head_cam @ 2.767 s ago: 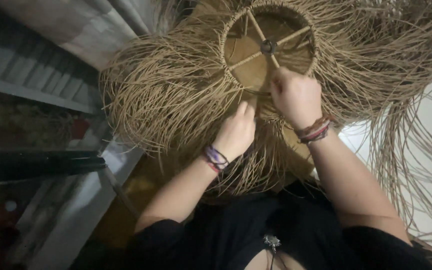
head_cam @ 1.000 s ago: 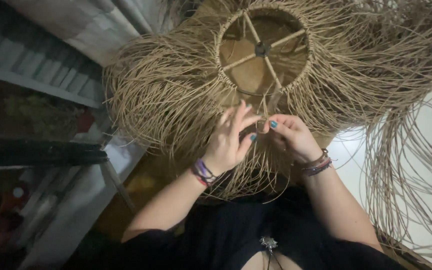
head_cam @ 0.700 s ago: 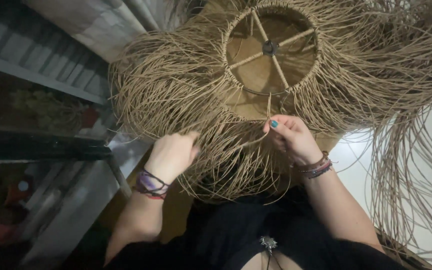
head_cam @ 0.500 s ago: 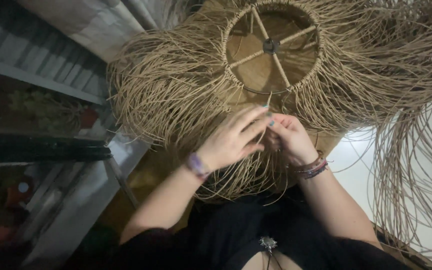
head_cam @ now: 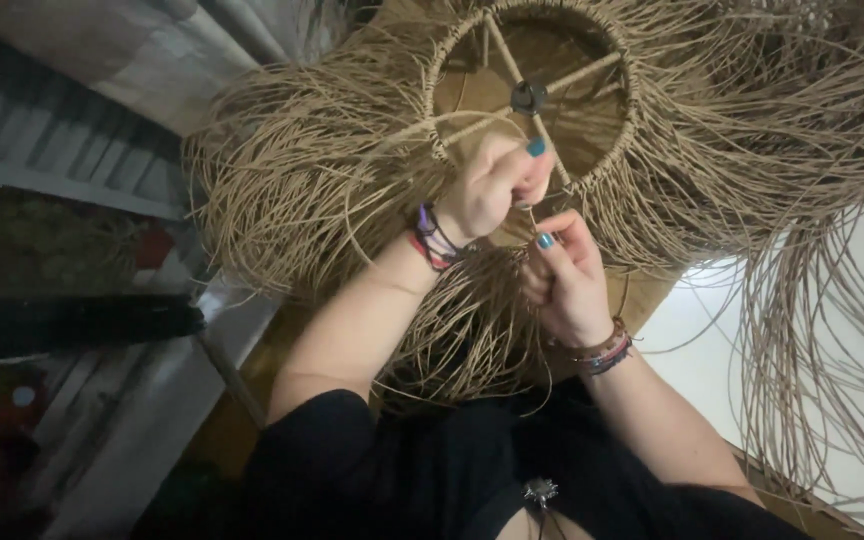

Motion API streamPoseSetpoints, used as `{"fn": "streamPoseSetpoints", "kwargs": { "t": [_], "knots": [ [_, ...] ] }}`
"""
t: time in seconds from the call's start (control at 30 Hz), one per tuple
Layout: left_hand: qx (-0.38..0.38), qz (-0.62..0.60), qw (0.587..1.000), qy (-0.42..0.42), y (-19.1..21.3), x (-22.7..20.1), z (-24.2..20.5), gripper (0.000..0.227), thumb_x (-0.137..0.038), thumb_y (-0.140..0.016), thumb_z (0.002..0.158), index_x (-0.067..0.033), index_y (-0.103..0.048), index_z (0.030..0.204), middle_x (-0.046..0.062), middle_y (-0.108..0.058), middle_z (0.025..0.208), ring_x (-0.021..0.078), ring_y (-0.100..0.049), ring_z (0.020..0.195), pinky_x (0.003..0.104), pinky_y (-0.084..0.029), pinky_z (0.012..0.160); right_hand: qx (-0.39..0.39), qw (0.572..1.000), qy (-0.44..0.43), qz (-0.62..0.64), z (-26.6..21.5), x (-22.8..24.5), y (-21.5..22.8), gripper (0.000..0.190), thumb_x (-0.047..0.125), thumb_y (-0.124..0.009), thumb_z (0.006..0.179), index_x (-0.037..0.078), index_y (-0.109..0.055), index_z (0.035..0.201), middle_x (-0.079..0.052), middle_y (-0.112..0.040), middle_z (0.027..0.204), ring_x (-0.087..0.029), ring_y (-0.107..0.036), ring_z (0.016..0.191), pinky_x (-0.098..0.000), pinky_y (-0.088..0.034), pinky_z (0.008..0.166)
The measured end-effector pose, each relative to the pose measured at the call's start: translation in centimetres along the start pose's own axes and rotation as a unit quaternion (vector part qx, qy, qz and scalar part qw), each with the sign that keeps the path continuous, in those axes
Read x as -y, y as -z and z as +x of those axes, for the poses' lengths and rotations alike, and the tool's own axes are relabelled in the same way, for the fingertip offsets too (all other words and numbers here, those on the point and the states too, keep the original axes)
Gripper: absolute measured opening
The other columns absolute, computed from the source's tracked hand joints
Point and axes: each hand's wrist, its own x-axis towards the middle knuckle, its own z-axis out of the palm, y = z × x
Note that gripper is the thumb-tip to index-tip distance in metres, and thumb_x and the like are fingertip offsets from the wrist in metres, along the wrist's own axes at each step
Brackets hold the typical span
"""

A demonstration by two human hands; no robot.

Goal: The person is weaving and knotting individual strands of straw onto a circular frame to create a decorative fringed item.

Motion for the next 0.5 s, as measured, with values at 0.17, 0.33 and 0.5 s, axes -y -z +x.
{"fn": "streamPoseSetpoints", "kwargs": {
  "t": [0.17, 0.33, 0.5],
  "knots": [
    [0.014, 0.103, 0.995, 0.009, 1.9, -1.5, 2.0, 0.054, -0.036, -0.040, 0.105, -0.0147, -0.035, 0.055, -0.003, -0.032, 0.049, 0.0123, -0.032, 0.044, 0.026, -0.029, 0.046, 0.008, 1.000, -0.002, 0.030, -0.8, -0.8, 0.3, 0.004, 0.014, -0.052, 0.107, 0.013, -0.052, 0.111, 0.007, -0.026, 0.064, -0.003, -0.024, 0.047, -0.0176, -0.020, 0.036],
    [-0.006, 0.105, 0.994, 0.032, 4.2, 0.1, 2.7, 0.055, -0.049, -0.041, 0.104, -0.0155, -0.039, 0.062, -0.004, -0.028, 0.055, 0.0117, -0.027, 0.045, 0.026, -0.025, 0.046, -0.009, 0.999, -0.024, 0.028, -1.4, -1.6, 0.8, 0.004, 0.015, -0.052, 0.107, 0.016, -0.055, 0.105, 0.005, -0.029, 0.061, -0.006, -0.020, 0.045, -0.0224, -0.015, 0.036],
    [-0.099, 0.242, 0.965, -0.022, 3.8, -0.2, 3.4, 0.061, -0.050, -0.035, 0.105, -0.0140, -0.041, 0.057, -0.003, -0.029, 0.051, 0.0140, -0.034, 0.043, 0.027, -0.030, 0.047, -0.021, 0.999, -0.030, 0.016, -2.5, -2.5, 2.6, 0.005, 0.014, -0.052, 0.107, 0.013, -0.056, 0.105, 0.006, -0.038, 0.063, -0.006, -0.027, 0.044, -0.0210, -0.021, 0.034]
  ]
}}
